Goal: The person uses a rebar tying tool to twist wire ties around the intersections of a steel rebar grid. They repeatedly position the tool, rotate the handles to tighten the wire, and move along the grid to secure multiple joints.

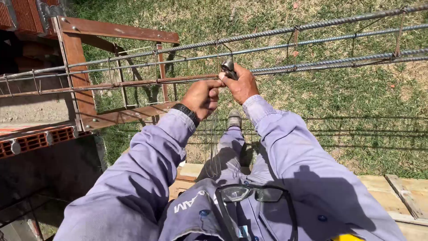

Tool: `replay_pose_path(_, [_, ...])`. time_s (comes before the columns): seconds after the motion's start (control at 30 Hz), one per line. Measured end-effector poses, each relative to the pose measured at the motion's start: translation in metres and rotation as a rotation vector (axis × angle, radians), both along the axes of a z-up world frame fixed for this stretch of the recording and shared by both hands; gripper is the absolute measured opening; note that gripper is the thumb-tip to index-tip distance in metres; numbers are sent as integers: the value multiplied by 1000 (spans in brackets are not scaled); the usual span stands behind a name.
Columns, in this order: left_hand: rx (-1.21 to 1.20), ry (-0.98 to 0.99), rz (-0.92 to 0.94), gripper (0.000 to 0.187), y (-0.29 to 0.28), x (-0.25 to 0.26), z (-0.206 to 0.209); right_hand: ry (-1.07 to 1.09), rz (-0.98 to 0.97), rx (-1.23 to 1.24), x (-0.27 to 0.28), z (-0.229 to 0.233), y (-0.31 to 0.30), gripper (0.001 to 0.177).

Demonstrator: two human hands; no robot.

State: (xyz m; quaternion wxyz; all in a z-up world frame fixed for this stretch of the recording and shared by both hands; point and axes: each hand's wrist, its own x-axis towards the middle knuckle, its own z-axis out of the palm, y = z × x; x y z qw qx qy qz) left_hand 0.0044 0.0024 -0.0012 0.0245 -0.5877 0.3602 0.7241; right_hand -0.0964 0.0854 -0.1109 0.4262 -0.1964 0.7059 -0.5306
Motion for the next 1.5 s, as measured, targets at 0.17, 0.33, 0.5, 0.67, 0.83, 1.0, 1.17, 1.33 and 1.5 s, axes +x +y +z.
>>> replay_pose_path(0.17, [293,475,237,18,6,28,-22,-79,-18,-100,-1,20,-3,19])
replay_pose_path(0.33, [468,751,300,25,4,52,-49,-89,-62,-100,7,17,-4,28])
replay_pose_path(0.5, [569,833,243,29,-8,62,-48,81,-26,11,3,86,18,37])
replay_pose_path(0.67, [535,807,139,33,-24,56,-47,194,9,98,35,225,41,15])
replay_pose_path(0.83, [556,779,142,32,-28,62,-49,69,-73,338,90,176,113,31])
replay_pose_path(1.0, [481,688,74,35,-29,60,-46,-26,109,644,82,175,110,45])
replay_pose_path(1.17, [294,595,6,40,-31,61,-55,-89,251,517,73,175,87,53])
replay_pose_path(1.33, [285,587,-22,41,-33,62,-51,-129,253,513,77,194,70,53])
replay_pose_path(1.5, [242,570,-50,44,-32,64,-47,-179,244,538,76,196,60,53])
